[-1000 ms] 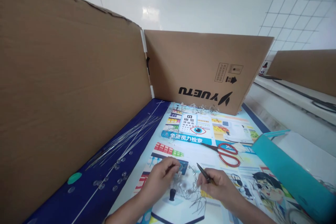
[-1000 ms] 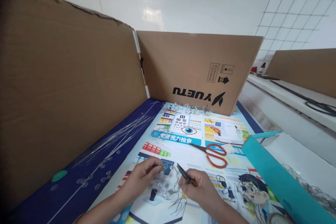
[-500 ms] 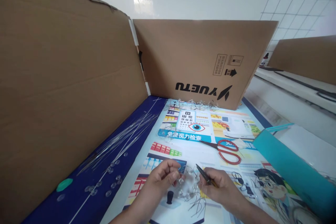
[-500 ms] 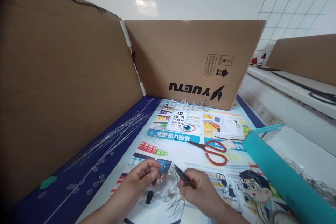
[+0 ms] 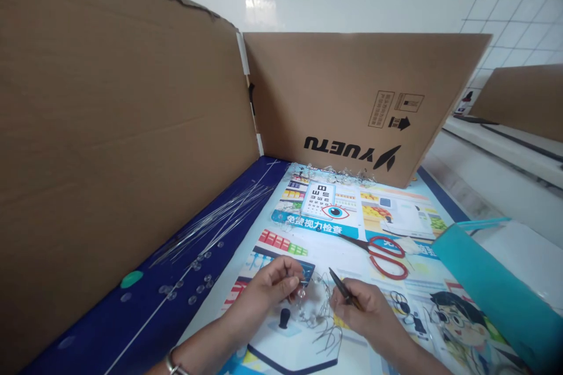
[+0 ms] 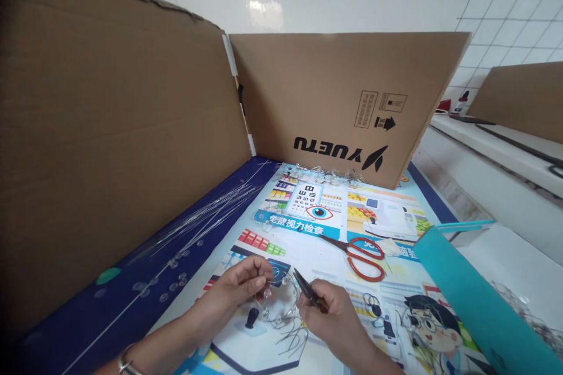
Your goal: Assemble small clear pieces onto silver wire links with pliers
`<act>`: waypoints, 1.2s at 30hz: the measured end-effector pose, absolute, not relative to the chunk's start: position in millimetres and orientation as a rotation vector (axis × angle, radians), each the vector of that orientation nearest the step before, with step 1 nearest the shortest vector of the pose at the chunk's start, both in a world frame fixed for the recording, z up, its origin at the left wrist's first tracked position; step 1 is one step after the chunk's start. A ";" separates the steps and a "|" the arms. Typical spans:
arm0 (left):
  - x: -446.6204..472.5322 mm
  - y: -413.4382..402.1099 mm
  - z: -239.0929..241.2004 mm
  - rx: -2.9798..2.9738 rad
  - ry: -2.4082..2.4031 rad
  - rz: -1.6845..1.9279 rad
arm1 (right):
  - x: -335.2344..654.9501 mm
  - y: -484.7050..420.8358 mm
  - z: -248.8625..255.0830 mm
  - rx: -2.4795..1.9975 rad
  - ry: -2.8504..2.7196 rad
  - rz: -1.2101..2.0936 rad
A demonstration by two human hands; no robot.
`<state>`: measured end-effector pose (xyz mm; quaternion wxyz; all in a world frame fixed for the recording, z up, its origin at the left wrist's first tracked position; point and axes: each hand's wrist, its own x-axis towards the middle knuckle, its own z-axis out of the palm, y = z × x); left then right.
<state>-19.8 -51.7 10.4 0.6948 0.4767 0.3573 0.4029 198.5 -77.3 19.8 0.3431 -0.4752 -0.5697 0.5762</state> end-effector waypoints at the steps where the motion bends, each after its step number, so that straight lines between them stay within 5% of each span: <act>1: -20.2 -51.8 10.1 1.075 0.792 0.896 | 198.5 -77.4 19.5 -1.235 -1.478 1.499; 27: -10.0 -43.9 12.7 0.883 0.750 0.942 | 202.3 -65.6 39.3 -1.273 -1.478 1.283; 36: 7.6 -23.0 11.0 0.886 0.694 0.882 | 200.4 -33.2 52.3 -1.331 -1.761 0.706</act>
